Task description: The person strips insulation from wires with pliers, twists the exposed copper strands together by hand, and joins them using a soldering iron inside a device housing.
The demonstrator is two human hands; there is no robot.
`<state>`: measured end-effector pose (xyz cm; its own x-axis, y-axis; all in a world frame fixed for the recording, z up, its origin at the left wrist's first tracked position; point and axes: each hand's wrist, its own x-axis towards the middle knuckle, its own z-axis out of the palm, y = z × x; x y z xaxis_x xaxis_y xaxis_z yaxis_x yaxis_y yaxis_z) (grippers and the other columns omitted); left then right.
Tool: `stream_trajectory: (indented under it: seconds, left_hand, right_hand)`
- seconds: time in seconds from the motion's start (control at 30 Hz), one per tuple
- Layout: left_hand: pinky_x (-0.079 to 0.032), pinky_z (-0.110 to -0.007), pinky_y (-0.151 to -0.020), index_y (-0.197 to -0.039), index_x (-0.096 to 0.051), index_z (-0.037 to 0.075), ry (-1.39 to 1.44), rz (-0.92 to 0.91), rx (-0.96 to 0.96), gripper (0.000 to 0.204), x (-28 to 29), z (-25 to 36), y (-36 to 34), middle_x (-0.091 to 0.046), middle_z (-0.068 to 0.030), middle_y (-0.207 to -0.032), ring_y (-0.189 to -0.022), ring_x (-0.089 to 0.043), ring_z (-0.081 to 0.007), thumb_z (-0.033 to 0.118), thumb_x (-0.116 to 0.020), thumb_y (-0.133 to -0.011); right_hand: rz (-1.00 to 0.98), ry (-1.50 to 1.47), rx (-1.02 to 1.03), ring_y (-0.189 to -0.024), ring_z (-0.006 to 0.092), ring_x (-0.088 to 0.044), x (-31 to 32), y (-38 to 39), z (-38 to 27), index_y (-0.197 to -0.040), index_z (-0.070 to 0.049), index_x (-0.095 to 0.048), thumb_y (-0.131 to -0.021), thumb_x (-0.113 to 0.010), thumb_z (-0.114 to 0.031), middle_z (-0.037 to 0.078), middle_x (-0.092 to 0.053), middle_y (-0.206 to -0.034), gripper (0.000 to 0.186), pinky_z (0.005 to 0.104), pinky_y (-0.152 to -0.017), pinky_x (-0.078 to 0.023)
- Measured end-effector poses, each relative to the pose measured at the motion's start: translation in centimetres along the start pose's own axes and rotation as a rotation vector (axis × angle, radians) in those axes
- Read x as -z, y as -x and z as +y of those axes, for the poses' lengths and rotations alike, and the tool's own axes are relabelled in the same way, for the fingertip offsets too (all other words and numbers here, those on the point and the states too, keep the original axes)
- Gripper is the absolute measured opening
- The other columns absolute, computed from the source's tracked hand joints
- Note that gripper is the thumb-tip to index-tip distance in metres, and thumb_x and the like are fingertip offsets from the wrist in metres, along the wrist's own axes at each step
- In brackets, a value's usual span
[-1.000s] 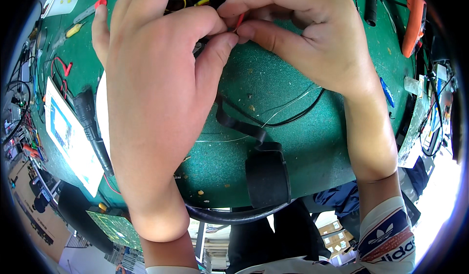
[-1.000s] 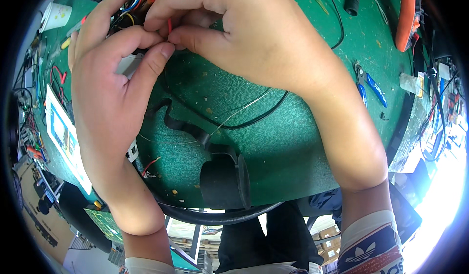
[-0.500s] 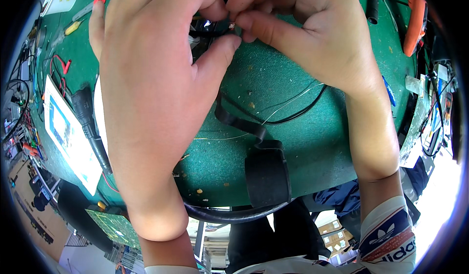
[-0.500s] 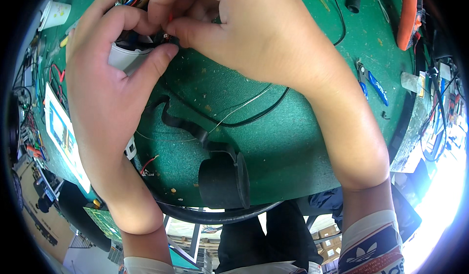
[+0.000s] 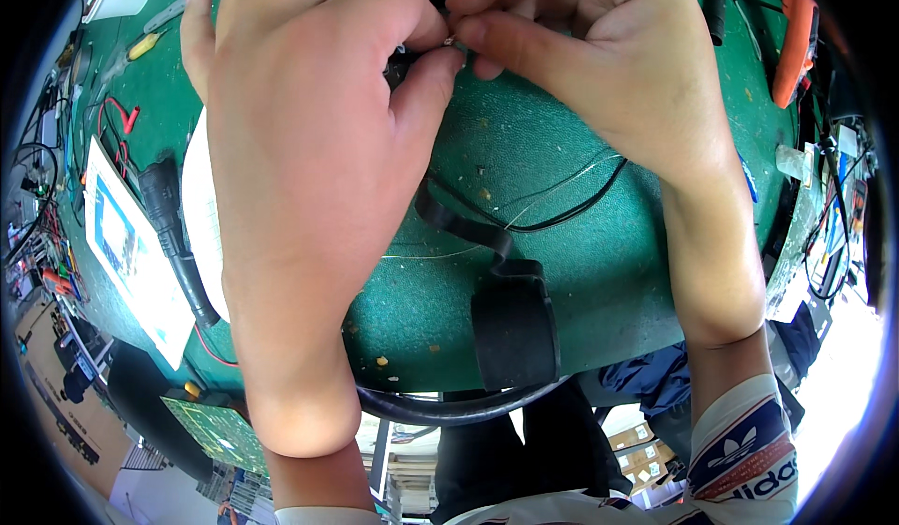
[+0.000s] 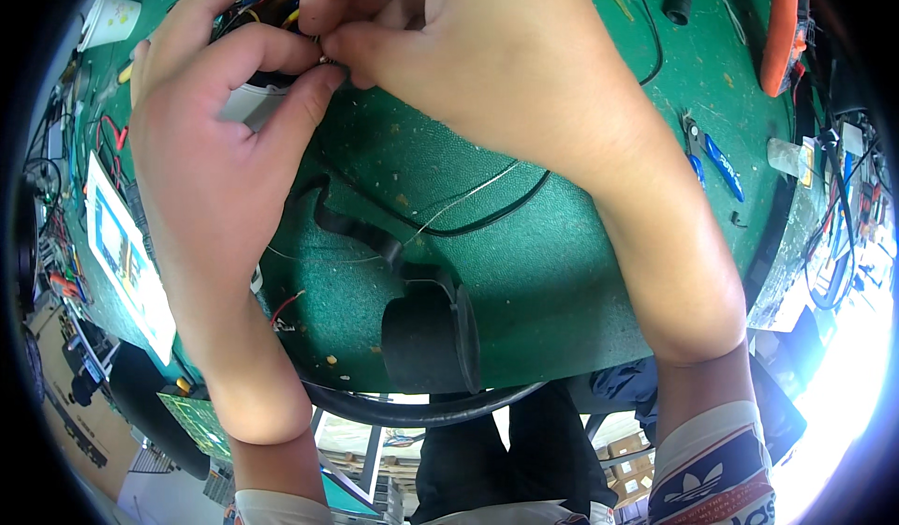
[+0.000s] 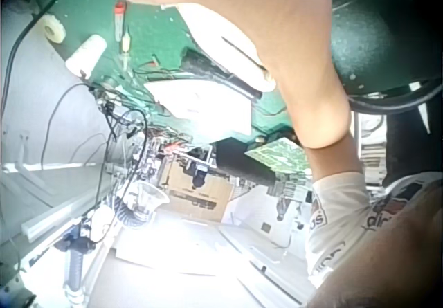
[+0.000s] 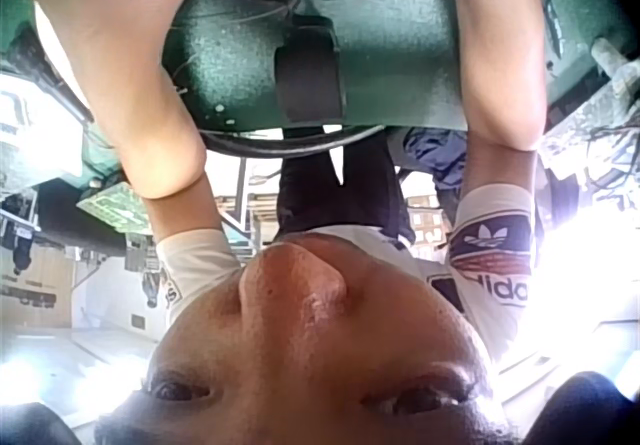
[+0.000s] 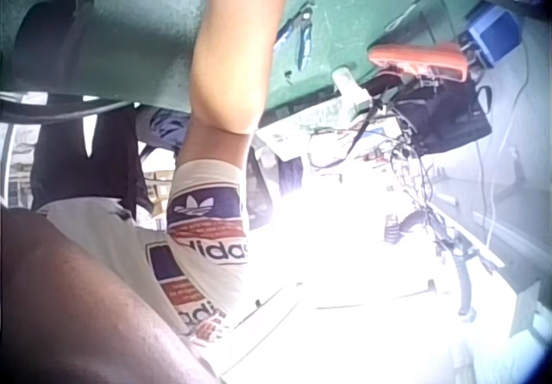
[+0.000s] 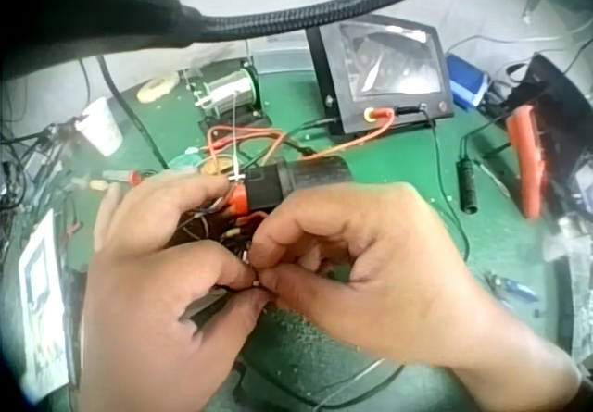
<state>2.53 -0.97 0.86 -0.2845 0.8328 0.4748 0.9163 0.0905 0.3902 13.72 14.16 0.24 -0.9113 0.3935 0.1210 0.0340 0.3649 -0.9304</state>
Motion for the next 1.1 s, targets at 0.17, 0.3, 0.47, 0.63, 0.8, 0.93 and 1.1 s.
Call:
stream_trajectory:
  seconds: [0.17, 0.3, 0.47, 0.63, 0.8, 0.93, 1.1]
  left_hand:
    - [-0.049, -0.041, -0.097, -0.089, -0.073, 0.000, 0.018, 0.019, 0.009, 0.015, -0.3, 0.2, -0.1, -0.068, -0.0183, -0.118, -0.114, -0.064, -0.0360, 0.002, -0.077, -0.075]
    - [-0.049, -0.041, -0.097, -0.089, -0.073, 0.000, 0.030, 0.028, 0.005, 0.015, -0.5, 0.1, -0.2, -0.068, -0.0184, -0.118, -0.114, -0.064, -0.0360, 0.002, -0.077, -0.075]
    - [-0.049, -0.041, -0.097, -0.089, -0.073, 0.000, 0.033, 0.030, 0.006, 0.015, -0.5, 0.0, 0.0, -0.068, -0.0186, -0.118, -0.114, -0.064, -0.0361, 0.002, -0.077, -0.075]
    - [-0.049, -0.041, -0.097, -0.089, -0.073, 0.000, 0.037, 0.040, 0.006, 0.015, -0.4, 0.1, 0.1, -0.068, -0.0187, -0.117, -0.114, -0.064, -0.0362, 0.002, -0.077, -0.075]
    - [-0.049, -0.041, -0.097, -0.089, -0.073, 0.000, 0.050, 0.044, 0.006, 0.015, -0.3, 0.0, 0.2, -0.068, -0.0188, -0.117, -0.114, -0.064, -0.0363, 0.002, -0.077, -0.075]
    - [-0.049, -0.041, -0.097, -0.089, -0.072, 0.000, 0.052, 0.044, 0.010, 0.015, -0.2, -0.2, 0.4, -0.068, -0.0190, -0.117, -0.114, -0.064, -0.0363, 0.002, -0.077, -0.075]
    - [-0.049, -0.041, -0.097, -0.089, -0.072, 0.000, 0.054, 0.044, 0.009, 0.015, 0.0, -0.4, 0.4, -0.068, -0.0191, -0.117, -0.114, -0.064, -0.0364, 0.001, -0.077, -0.075]
  right_hand:
    - [0.015, -0.015, -0.023, -0.077, 0.0096, -0.066, -0.1, 0.2, -0.3, -0.096, 0.002, -0.071, -0.086, -0.069, 0.011, 0.006, -0.070, -0.087, 0.013, 0.0244, -0.068, -0.053]
    - [0.021, 0.013, 0.070, -0.075, 0.0133, -0.067, -0.1, 0.4, 0.2, -0.095, 0.001, -0.070, -0.085, -0.069, 0.010, 0.009, -0.070, -0.085, 0.013, 0.0272, -0.067, -0.052]
    - [0.001, 0.156, 0.298, -0.073, 0.0243, -0.068, 0.3, 0.1, 1.3, -0.096, -0.001, -0.070, -0.082, -0.072, 0.007, 0.012, -0.071, -0.086, 0.016, 0.0312, -0.067, -0.053]
    - [0.023, 0.166, 0.530, -0.077, 0.0326, -0.067, 0.7, -1.2, 4.3, -0.098, -0.003, -0.071, -0.080, -0.075, 0.004, 0.013, -0.072, -0.089, 0.020, 0.0348, -0.068, -0.054]
    - [0.137, 0.195, 0.735, -0.076, 0.0334, -0.067, 0.3, -1.5, 5.1, -0.098, -0.004, -0.073, -0.079, -0.079, 0.000, 0.012, -0.071, -0.088, 0.021, 0.0367, -0.065, -0.053]
    - [0.173, 0.224, 0.757, -0.073, 0.0323, -0.066, -0.3, -1.7, 5.9, -0.096, -0.004, -0.073, -0.079, -0.081, -0.002, 0.012, -0.070, -0.084, 0.019, 0.0367, -0.062, -0.051]
    - [0.209, 0.244, 0.817, -0.071, 0.0318, -0.065, -0.5, -1.9, 5.6, -0.095, -0.004, -0.073, -0.078, -0.081, -0.001, 0.012, -0.069, -0.082, 0.019, 0.0361, -0.060, -0.051]
